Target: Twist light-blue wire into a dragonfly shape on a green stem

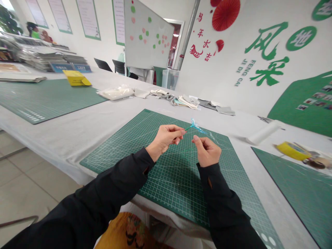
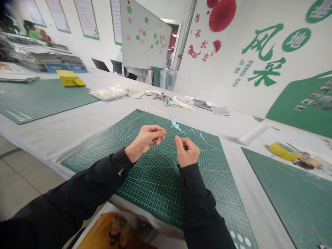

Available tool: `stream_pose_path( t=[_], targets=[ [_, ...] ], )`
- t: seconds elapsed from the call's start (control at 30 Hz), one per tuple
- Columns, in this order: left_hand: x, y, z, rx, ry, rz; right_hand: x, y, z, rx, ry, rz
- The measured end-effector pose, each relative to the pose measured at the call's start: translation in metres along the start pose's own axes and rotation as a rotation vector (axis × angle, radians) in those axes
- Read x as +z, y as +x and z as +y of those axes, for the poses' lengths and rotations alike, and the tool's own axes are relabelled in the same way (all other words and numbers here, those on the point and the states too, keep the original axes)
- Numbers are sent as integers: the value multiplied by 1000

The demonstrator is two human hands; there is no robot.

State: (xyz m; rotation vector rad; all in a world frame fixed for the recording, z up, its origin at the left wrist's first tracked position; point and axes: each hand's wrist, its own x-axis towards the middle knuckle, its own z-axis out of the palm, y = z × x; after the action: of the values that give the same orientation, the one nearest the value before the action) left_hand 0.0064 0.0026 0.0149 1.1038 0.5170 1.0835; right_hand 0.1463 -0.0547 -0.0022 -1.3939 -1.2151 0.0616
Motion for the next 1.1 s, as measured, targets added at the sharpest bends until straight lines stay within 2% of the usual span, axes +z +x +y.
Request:
stream_pose_path(
  t=[0.2, 0.67, 1.1],
  targets=[
    [1, 0, -2, 22, 47, 63, 0, -1, 0, -19, -10, -12],
    [1, 2, -3, 1, 0, 91, 1, -4, -1, -54, -23, -46],
    [3, 2, -4, 57, 59, 145, 1, -6, -7, -71, -21, -47]
  ],
)
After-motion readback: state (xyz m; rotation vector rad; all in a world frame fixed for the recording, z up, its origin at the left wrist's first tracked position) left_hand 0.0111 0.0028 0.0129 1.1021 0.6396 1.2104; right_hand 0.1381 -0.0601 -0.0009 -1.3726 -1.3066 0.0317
